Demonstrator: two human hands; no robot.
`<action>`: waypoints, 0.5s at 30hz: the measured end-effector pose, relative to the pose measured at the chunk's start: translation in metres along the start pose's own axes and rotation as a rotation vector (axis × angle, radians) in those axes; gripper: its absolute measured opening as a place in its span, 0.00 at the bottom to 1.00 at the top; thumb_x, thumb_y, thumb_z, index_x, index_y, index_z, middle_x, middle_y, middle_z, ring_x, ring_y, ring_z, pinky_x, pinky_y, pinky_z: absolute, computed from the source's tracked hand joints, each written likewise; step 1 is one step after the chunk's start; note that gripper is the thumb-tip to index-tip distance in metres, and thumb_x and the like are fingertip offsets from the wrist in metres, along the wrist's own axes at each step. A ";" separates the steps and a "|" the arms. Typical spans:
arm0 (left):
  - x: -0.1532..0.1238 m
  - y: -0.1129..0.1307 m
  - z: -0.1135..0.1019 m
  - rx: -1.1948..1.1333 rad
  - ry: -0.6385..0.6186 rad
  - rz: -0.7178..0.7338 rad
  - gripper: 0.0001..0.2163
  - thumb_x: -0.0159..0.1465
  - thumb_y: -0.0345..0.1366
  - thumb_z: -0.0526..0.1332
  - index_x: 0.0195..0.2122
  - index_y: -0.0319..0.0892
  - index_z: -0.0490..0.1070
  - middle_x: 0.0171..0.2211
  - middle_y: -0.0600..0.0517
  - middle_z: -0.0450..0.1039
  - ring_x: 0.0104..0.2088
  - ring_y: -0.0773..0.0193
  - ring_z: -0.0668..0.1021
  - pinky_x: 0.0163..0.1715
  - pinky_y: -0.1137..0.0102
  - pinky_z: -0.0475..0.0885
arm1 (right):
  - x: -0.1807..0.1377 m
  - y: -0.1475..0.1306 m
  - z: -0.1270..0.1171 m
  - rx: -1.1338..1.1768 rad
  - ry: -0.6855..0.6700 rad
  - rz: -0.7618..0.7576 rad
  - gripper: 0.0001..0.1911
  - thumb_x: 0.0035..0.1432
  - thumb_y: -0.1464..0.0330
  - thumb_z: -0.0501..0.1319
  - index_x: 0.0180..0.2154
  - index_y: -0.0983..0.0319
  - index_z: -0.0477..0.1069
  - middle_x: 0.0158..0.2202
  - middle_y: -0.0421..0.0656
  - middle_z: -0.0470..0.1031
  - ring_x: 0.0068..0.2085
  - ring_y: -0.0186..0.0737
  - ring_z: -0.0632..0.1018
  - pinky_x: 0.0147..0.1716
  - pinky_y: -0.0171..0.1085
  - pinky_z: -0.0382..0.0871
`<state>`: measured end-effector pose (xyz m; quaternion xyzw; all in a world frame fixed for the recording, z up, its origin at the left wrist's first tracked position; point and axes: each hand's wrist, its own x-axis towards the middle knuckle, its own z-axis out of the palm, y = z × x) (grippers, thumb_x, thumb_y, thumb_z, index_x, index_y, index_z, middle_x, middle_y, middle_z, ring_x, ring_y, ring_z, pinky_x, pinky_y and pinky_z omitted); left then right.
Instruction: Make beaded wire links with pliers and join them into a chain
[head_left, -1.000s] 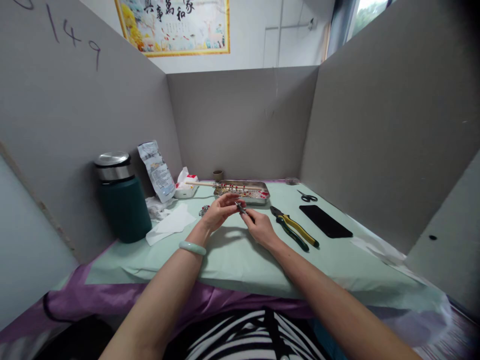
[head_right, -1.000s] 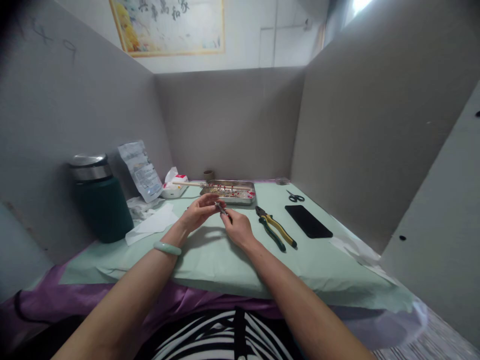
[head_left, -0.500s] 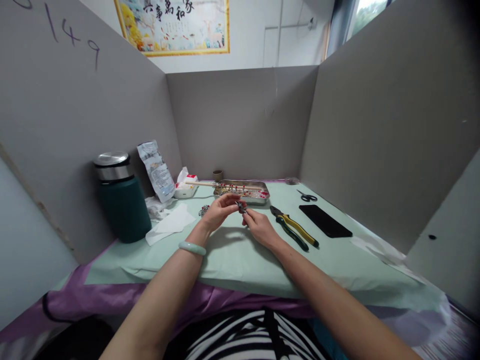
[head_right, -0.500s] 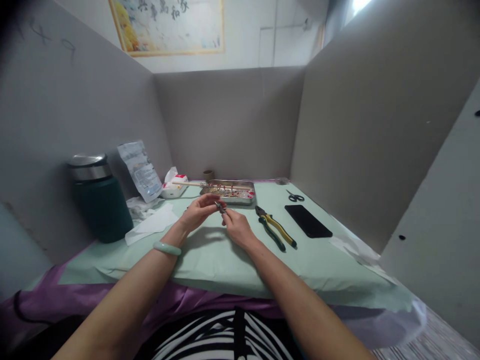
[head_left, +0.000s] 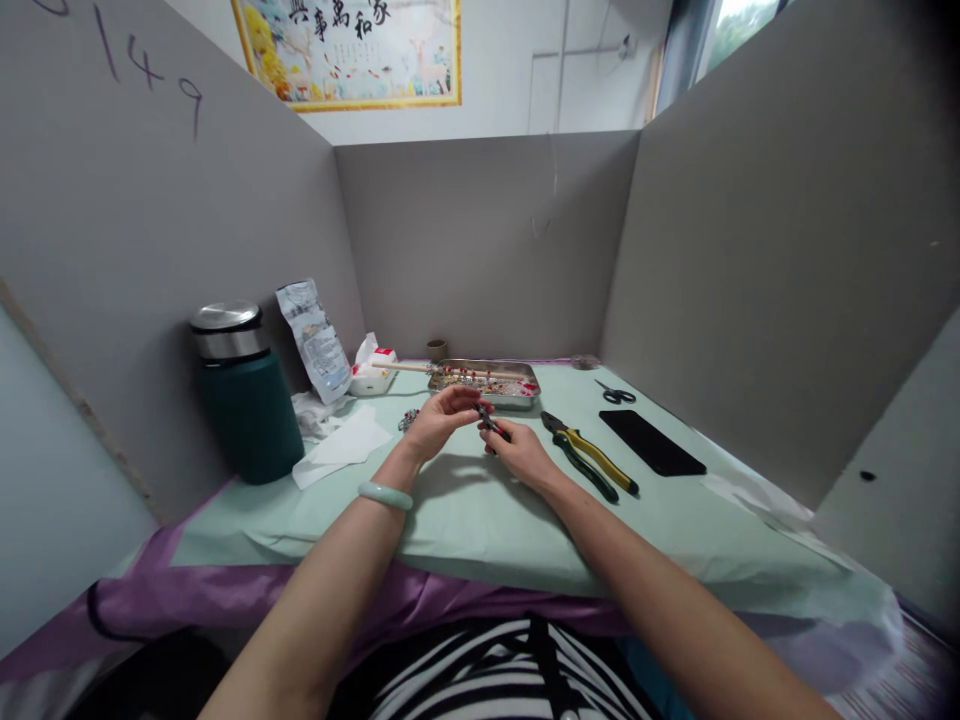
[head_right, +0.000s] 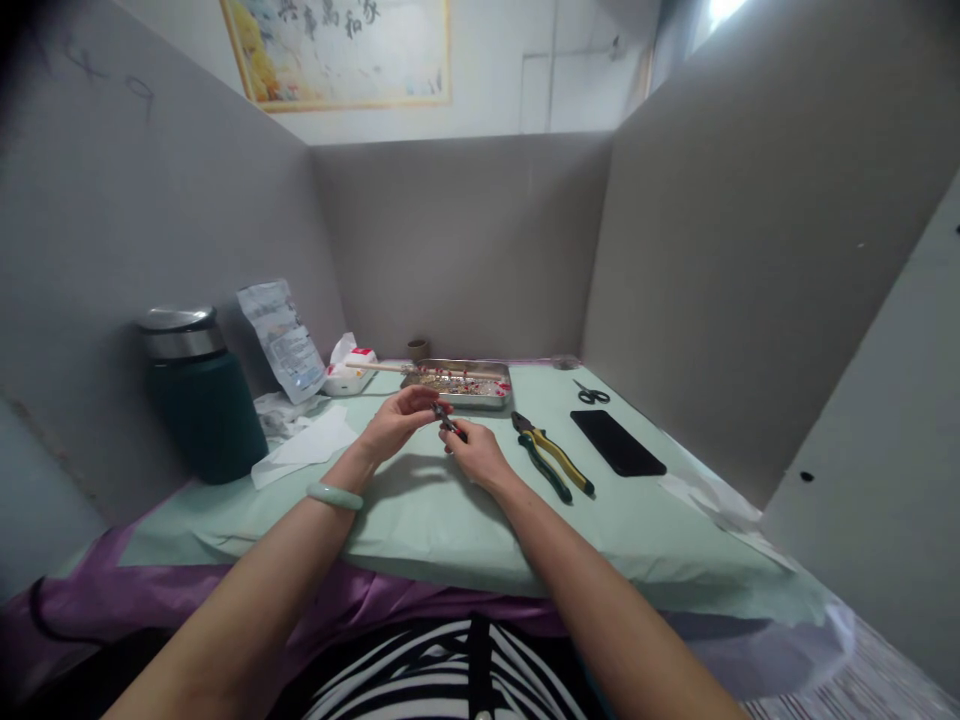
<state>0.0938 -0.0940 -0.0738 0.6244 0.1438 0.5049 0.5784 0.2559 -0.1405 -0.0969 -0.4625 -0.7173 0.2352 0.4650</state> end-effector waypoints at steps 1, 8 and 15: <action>0.000 0.000 0.000 0.003 -0.005 -0.001 0.14 0.52 0.30 0.69 0.40 0.38 0.71 0.37 0.46 0.78 0.41 0.59 0.78 0.42 0.63 0.70 | 0.000 0.000 0.000 -0.011 0.003 0.003 0.12 0.58 0.63 0.54 0.28 0.63 0.70 0.24 0.39 0.71 0.27 0.36 0.70 0.29 0.32 0.58; -0.001 -0.001 -0.001 0.050 -0.026 -0.022 0.15 0.53 0.31 0.68 0.42 0.38 0.72 0.39 0.46 0.78 0.40 0.59 0.78 0.43 0.63 0.70 | -0.002 -0.002 -0.001 -0.104 0.027 -0.039 0.16 0.60 0.62 0.52 0.24 0.62 0.67 0.22 0.38 0.70 0.26 0.34 0.69 0.28 0.32 0.56; 0.001 -0.005 -0.005 0.039 -0.023 -0.011 0.15 0.52 0.31 0.69 0.41 0.39 0.72 0.38 0.46 0.78 0.40 0.61 0.78 0.43 0.65 0.69 | -0.001 -0.001 0.000 -0.144 0.039 -0.041 0.16 0.60 0.62 0.51 0.25 0.62 0.68 0.22 0.38 0.70 0.26 0.34 0.69 0.28 0.31 0.56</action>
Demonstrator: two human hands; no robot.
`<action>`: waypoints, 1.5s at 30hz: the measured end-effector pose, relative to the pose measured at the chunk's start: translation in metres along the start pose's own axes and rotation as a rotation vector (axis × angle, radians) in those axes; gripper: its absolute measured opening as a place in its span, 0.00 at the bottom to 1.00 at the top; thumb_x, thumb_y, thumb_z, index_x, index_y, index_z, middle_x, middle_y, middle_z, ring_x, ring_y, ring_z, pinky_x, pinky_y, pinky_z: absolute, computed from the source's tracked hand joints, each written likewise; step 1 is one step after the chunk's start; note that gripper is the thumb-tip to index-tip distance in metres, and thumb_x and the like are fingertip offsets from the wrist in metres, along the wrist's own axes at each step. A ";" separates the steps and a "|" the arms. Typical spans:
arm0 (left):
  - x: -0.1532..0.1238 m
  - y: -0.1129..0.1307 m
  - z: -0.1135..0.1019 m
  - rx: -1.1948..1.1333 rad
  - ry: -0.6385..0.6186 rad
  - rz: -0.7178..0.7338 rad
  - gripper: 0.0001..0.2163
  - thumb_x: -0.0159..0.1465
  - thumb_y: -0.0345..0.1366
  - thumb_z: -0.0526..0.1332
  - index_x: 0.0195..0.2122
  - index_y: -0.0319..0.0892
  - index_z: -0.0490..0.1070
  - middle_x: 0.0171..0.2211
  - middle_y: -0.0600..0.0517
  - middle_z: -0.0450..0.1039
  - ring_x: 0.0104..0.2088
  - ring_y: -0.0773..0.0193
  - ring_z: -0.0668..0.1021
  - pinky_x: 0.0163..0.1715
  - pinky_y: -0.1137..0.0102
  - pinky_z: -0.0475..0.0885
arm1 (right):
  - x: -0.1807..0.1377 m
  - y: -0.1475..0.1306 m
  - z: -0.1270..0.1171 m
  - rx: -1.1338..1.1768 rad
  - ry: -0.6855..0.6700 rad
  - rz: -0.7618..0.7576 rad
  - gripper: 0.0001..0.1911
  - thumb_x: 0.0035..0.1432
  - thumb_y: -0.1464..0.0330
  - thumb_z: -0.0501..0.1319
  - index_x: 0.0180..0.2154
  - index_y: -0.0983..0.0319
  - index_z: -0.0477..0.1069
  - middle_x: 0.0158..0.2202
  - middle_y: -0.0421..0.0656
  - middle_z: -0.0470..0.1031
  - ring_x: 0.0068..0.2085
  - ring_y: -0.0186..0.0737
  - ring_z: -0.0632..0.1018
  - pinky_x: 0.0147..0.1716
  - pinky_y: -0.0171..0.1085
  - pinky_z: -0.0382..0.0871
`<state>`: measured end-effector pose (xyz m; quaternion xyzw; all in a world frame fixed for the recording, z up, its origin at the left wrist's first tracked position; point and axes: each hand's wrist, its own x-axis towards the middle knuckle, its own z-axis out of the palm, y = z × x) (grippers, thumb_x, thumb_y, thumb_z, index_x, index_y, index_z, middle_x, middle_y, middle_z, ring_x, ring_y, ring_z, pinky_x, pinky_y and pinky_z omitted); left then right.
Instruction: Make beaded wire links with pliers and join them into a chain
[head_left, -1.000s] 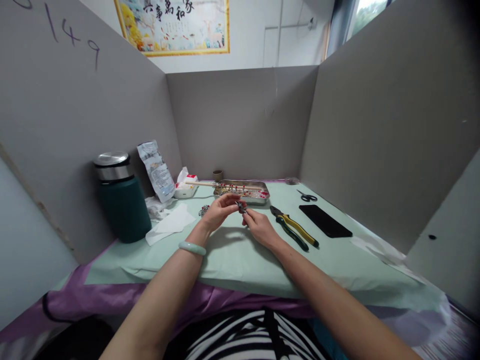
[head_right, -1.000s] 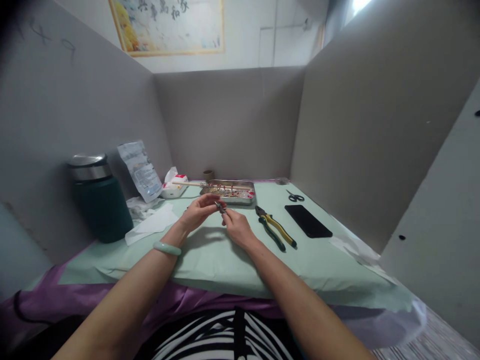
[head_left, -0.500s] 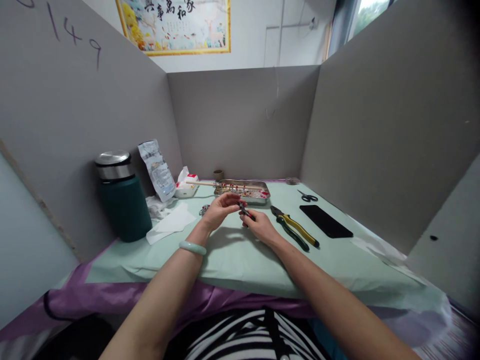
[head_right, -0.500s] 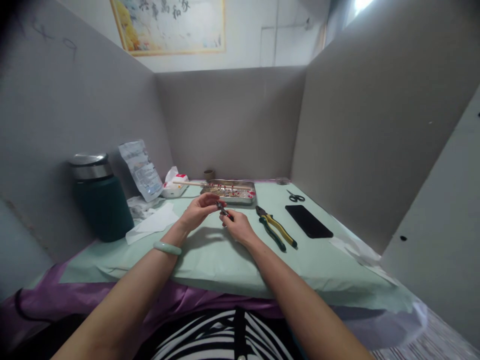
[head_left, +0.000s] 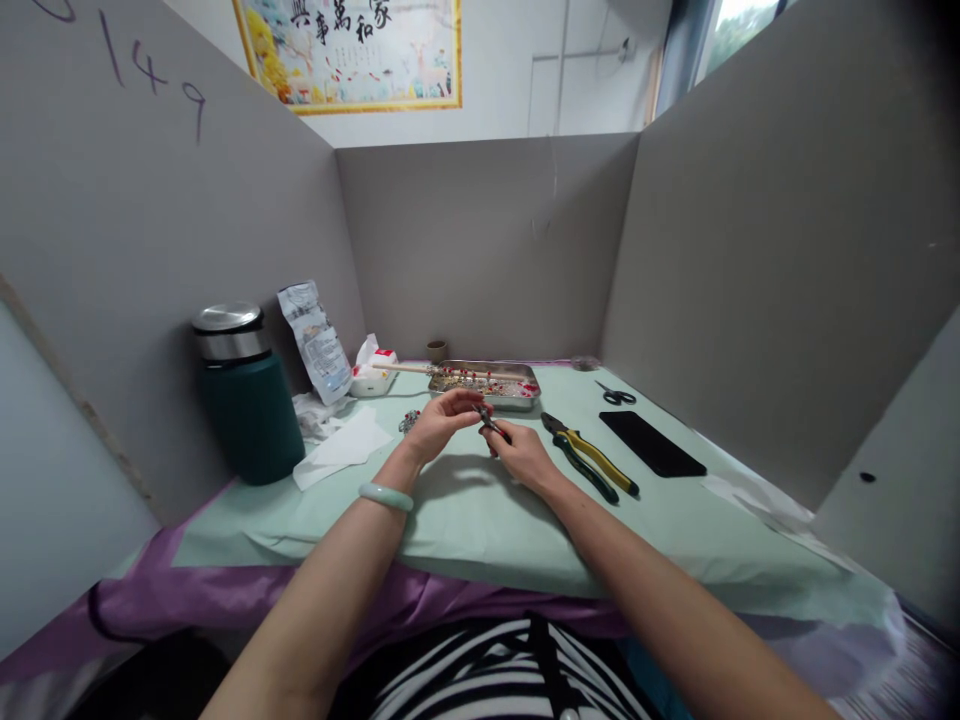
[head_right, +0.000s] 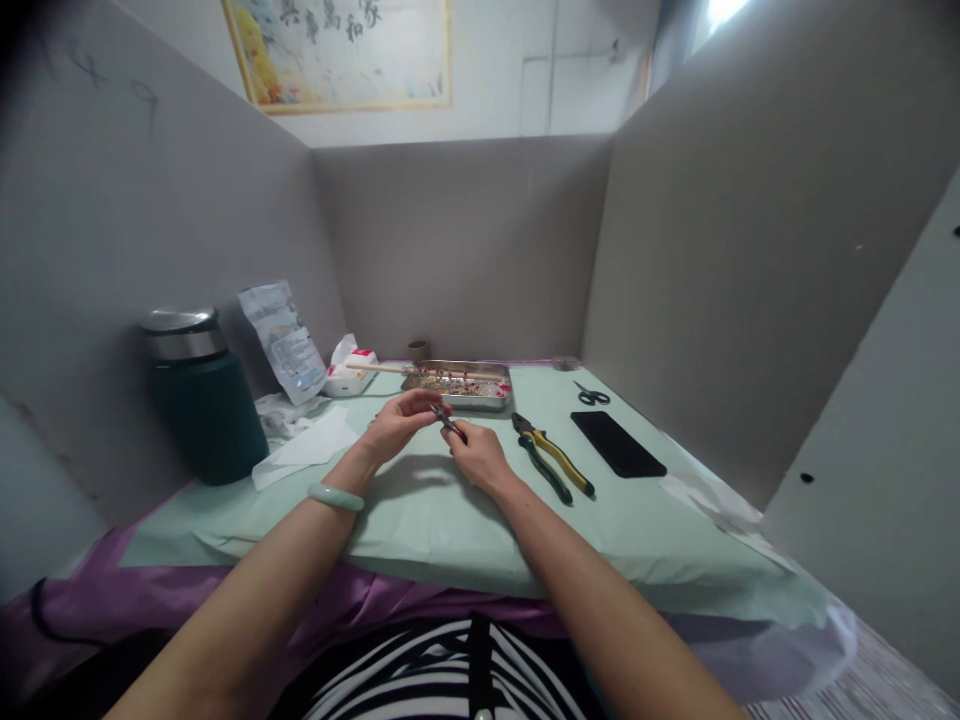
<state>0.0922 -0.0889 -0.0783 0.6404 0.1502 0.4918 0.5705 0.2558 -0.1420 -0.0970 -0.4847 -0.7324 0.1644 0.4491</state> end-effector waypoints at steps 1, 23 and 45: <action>0.000 0.000 0.000 -0.001 0.000 0.003 0.14 0.52 0.31 0.69 0.40 0.39 0.73 0.37 0.47 0.78 0.40 0.61 0.78 0.43 0.65 0.69 | 0.000 0.001 0.000 -0.008 0.002 -0.004 0.16 0.60 0.62 0.51 0.25 0.62 0.68 0.22 0.38 0.70 0.26 0.34 0.69 0.27 0.31 0.56; 0.001 0.006 -0.004 -0.092 0.167 -0.136 0.13 0.55 0.41 0.67 0.34 0.35 0.73 0.34 0.44 0.78 0.35 0.60 0.79 0.35 0.67 0.73 | 0.004 0.004 0.000 0.287 -0.044 0.066 0.16 0.60 0.60 0.51 0.31 0.62 0.71 0.30 0.43 0.76 0.32 0.37 0.75 0.32 0.34 0.67; 0.000 0.005 0.001 0.128 0.125 -0.210 0.16 0.55 0.47 0.64 0.31 0.37 0.69 0.23 0.54 0.68 0.18 0.74 0.68 0.20 0.74 0.67 | -0.003 0.002 0.002 -0.463 0.060 0.047 0.12 0.63 0.64 0.51 0.32 0.61 0.68 0.32 0.42 0.71 0.35 0.37 0.70 0.32 0.34 0.54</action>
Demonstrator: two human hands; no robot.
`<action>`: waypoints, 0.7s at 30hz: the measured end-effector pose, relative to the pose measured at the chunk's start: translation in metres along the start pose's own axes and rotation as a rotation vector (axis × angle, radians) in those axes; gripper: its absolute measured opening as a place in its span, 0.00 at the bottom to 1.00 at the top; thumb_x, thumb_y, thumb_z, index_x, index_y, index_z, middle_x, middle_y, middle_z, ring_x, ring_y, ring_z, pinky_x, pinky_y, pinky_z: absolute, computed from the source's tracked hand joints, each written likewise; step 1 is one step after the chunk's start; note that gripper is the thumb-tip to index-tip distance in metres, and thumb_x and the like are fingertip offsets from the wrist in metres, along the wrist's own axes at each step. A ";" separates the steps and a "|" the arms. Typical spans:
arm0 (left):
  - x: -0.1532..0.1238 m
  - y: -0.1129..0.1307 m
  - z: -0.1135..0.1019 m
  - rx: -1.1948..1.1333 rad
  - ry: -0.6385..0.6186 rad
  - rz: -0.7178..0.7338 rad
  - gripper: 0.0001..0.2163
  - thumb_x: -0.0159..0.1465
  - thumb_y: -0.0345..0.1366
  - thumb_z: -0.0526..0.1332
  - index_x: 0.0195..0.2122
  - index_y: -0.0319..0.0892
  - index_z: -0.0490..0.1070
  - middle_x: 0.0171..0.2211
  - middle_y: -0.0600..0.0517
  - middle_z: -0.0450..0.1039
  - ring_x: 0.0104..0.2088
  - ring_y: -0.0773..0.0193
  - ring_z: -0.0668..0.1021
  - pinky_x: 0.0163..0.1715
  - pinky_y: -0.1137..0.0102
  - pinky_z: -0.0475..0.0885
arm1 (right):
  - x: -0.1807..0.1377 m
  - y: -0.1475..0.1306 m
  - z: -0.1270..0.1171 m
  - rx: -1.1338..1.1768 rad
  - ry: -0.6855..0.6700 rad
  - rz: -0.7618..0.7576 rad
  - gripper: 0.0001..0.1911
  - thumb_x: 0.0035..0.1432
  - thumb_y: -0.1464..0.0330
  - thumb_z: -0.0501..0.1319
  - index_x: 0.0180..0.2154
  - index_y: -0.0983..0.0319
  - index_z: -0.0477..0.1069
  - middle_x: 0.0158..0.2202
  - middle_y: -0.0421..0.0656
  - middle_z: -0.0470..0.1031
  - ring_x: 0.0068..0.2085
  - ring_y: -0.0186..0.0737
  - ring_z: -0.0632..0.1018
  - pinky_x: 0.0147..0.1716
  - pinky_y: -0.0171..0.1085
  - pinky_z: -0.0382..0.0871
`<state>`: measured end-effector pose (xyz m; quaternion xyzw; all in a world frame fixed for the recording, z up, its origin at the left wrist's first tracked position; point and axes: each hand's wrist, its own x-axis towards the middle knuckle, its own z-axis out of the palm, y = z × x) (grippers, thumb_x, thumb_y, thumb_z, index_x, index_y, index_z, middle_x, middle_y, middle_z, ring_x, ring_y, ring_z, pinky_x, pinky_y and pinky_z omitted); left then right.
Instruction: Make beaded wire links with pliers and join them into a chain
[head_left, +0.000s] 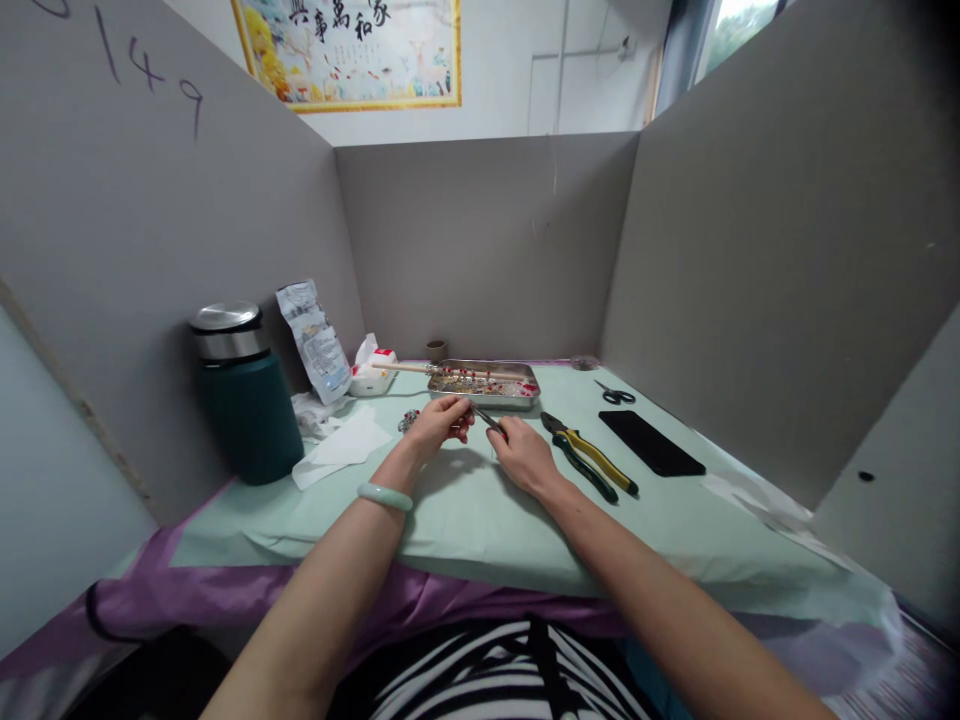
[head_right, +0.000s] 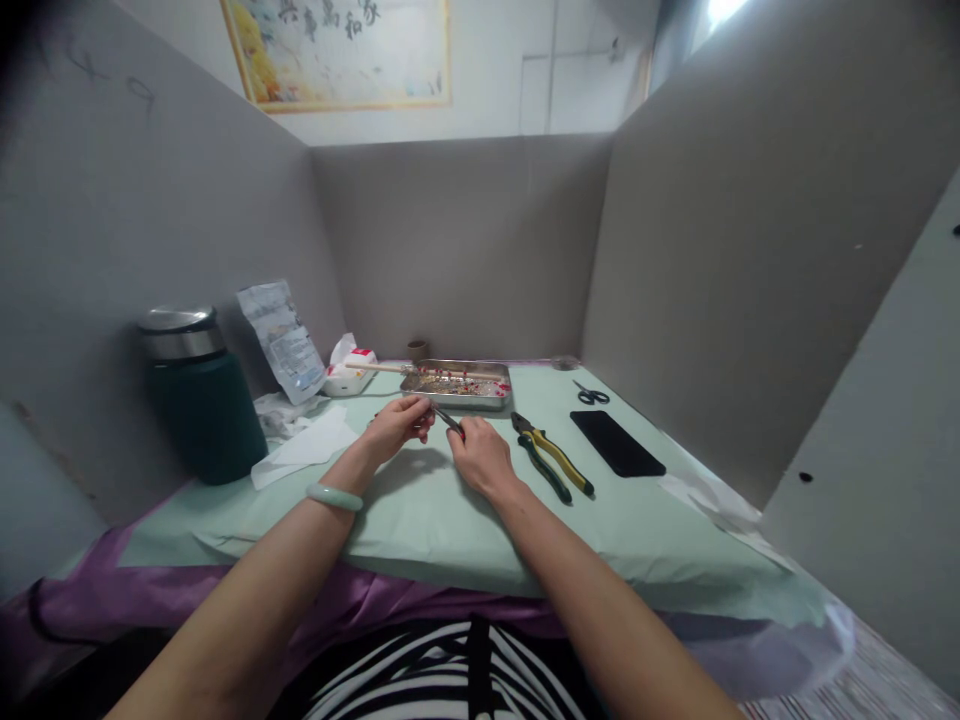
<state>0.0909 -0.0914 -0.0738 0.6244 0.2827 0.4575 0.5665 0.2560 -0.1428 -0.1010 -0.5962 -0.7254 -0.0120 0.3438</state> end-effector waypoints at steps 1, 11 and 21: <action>0.000 0.000 0.000 0.027 0.012 0.003 0.16 0.55 0.47 0.65 0.31 0.37 0.69 0.23 0.54 0.68 0.18 0.74 0.68 0.20 0.74 0.67 | 0.000 0.000 0.000 -0.006 -0.004 0.001 0.12 0.63 0.64 0.50 0.33 0.61 0.68 0.33 0.42 0.71 0.35 0.37 0.70 0.31 0.34 0.54; 0.002 -0.001 0.002 0.182 0.067 0.074 0.14 0.56 0.45 0.63 0.25 0.38 0.70 0.22 0.52 0.71 0.16 0.73 0.67 0.17 0.75 0.66 | -0.001 -0.001 0.000 -0.129 -0.041 0.012 0.13 0.64 0.64 0.49 0.36 0.61 0.69 0.36 0.45 0.75 0.36 0.41 0.74 0.29 0.36 0.53; 0.004 -0.006 0.002 0.070 0.068 0.037 0.15 0.53 0.45 0.66 0.28 0.36 0.70 0.26 0.50 0.74 0.19 0.70 0.73 0.23 0.71 0.72 | -0.001 -0.009 0.001 -0.174 -0.076 0.105 0.16 0.65 0.63 0.47 0.39 0.62 0.70 0.36 0.49 0.78 0.35 0.45 0.76 0.29 0.37 0.53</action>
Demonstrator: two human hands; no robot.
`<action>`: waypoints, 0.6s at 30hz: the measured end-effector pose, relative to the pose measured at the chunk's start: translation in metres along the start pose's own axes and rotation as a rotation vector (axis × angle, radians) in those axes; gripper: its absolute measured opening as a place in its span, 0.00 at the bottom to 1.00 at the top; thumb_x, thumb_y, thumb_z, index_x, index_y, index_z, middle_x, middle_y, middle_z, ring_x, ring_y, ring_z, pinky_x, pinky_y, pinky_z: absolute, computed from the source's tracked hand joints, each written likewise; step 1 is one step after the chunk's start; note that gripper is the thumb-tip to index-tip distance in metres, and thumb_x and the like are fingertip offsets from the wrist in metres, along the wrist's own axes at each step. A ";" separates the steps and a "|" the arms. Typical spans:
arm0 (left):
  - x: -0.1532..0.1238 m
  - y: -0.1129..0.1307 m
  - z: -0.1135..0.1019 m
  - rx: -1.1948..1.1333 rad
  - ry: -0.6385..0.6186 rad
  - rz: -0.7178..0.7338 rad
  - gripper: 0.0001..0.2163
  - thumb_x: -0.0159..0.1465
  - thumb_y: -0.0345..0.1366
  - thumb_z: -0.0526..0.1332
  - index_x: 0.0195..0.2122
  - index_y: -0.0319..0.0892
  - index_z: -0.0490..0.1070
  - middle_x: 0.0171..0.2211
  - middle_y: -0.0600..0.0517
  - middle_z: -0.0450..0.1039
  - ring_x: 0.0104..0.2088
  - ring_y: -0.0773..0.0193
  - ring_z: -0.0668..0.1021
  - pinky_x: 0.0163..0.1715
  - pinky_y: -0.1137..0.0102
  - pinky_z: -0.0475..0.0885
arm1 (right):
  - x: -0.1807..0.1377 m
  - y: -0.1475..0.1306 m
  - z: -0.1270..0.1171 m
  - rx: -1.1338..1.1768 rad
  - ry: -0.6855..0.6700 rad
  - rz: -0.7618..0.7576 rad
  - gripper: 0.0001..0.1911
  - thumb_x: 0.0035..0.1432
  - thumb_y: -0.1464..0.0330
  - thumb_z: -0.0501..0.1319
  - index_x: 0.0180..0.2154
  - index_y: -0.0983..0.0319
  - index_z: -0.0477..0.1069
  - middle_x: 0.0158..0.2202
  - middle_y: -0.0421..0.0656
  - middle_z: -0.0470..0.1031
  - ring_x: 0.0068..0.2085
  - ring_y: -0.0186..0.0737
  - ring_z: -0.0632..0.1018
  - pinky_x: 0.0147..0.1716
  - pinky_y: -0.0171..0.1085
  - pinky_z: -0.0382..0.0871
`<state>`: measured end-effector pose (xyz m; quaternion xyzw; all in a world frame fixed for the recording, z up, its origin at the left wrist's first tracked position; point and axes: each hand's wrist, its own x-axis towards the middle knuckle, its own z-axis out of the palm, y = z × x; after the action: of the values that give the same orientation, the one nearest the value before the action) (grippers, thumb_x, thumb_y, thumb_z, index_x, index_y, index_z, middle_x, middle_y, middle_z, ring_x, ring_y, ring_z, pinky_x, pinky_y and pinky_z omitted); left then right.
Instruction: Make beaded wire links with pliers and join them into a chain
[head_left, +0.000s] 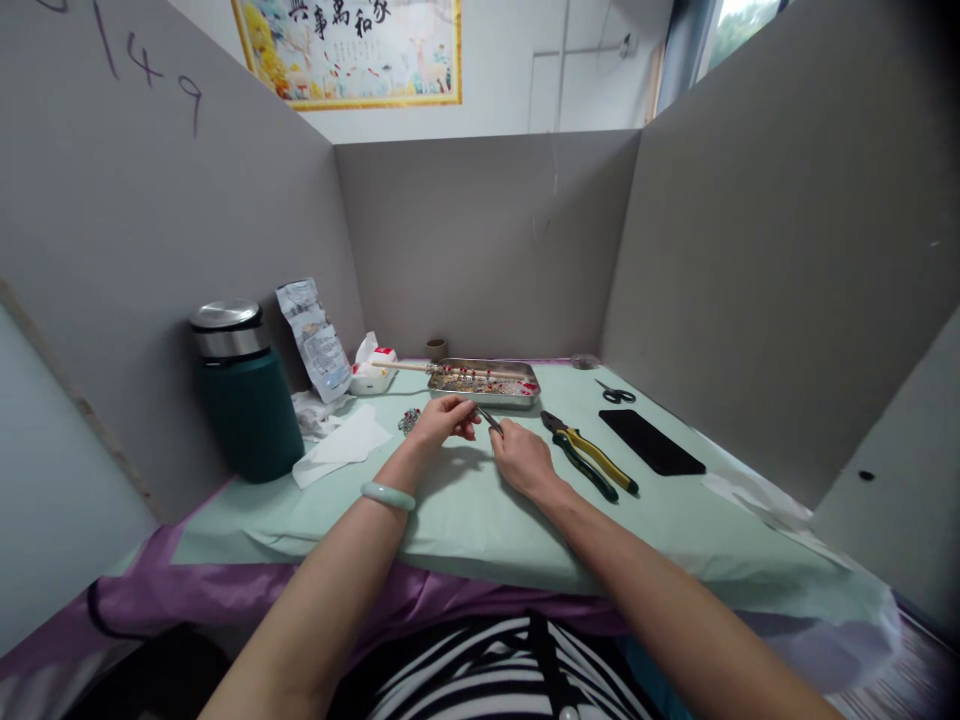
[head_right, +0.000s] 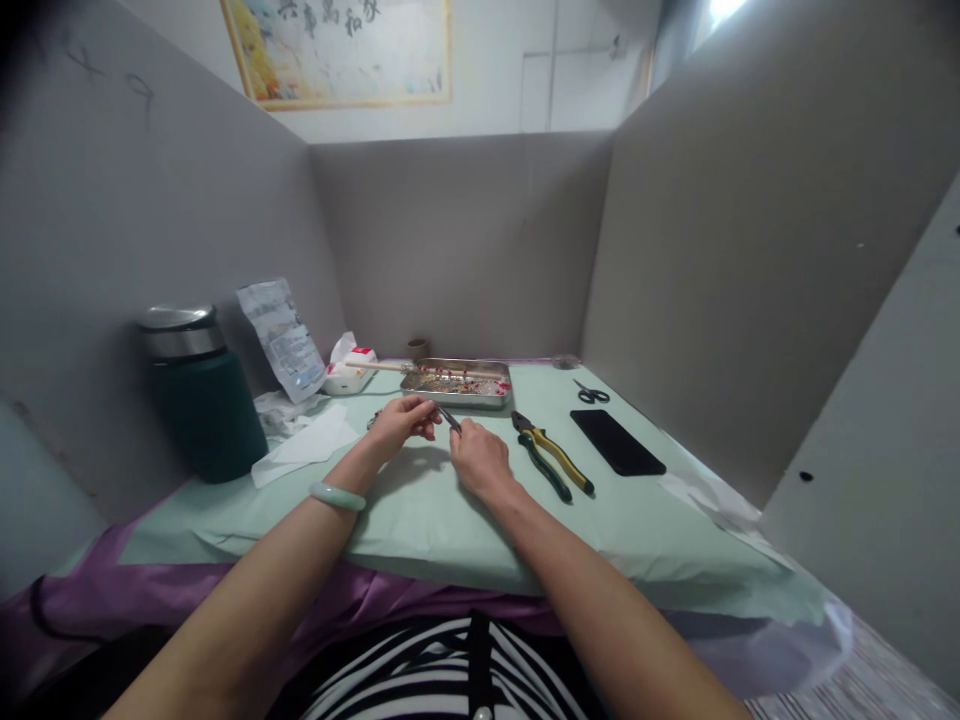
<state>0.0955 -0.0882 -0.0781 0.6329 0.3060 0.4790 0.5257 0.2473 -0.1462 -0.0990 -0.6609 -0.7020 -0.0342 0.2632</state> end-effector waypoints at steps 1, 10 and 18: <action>0.000 0.000 0.000 -0.036 0.000 -0.009 0.15 0.53 0.45 0.66 0.29 0.36 0.70 0.27 0.49 0.74 0.20 0.70 0.74 0.25 0.70 0.73 | 0.000 -0.001 0.000 0.010 0.000 0.007 0.16 0.65 0.63 0.47 0.39 0.62 0.70 0.36 0.49 0.78 0.35 0.44 0.76 0.28 0.37 0.53; 0.001 -0.001 0.002 -0.258 -0.039 -0.056 0.15 0.52 0.40 0.69 0.33 0.34 0.72 0.29 0.47 0.76 0.26 0.67 0.78 0.31 0.69 0.74 | 0.005 0.001 0.007 0.283 -0.022 0.039 0.17 0.65 0.63 0.46 0.34 0.62 0.71 0.31 0.46 0.78 0.33 0.40 0.75 0.28 0.34 0.54; -0.003 0.004 0.002 -0.124 0.004 -0.019 0.15 0.49 0.41 0.70 0.31 0.34 0.74 0.28 0.47 0.76 0.25 0.65 0.77 0.32 0.65 0.75 | 0.000 0.003 0.002 0.100 0.040 0.002 0.15 0.65 0.63 0.47 0.36 0.62 0.70 0.35 0.47 0.77 0.33 0.41 0.74 0.28 0.36 0.51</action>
<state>0.0958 -0.0920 -0.0753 0.5953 0.2829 0.4934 0.5676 0.2497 -0.1448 -0.1011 -0.6469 -0.6967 -0.0123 0.3099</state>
